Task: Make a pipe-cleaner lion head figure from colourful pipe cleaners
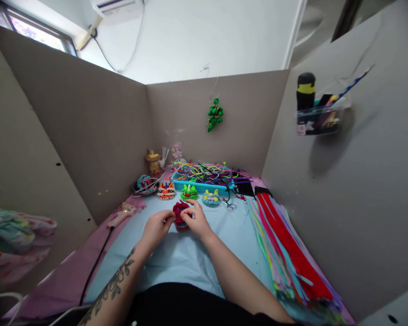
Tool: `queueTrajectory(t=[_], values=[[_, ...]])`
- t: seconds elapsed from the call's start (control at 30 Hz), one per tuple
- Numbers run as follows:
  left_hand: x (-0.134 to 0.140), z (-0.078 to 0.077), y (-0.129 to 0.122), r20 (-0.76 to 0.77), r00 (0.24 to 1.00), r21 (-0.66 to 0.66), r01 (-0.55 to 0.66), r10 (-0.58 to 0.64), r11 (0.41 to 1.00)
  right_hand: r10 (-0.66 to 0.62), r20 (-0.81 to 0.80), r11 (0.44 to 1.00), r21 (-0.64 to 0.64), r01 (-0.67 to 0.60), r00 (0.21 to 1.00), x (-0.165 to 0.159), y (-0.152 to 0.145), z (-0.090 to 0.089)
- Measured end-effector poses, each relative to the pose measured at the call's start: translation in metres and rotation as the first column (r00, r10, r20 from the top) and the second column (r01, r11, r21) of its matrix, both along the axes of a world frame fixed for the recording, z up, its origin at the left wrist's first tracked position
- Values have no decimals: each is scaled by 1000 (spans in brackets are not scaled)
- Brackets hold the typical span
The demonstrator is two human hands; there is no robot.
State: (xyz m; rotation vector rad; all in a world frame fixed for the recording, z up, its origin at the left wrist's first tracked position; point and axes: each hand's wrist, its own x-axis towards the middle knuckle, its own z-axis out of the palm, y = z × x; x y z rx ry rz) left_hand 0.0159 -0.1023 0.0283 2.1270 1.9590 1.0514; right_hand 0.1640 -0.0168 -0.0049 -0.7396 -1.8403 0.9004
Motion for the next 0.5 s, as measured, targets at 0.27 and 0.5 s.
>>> queueTrajectory(t=[0.27, 0.5], values=[[-2, 1, -4, -68, 997, -21, -42, 40, 999, -23, 18, 1000, 7, 23, 1000, -1, -5, 3], [0, 10, -4, -222, 972, -11, -79, 74, 997, 111, 42, 993, 27, -113, 993, 7, 1, 7]])
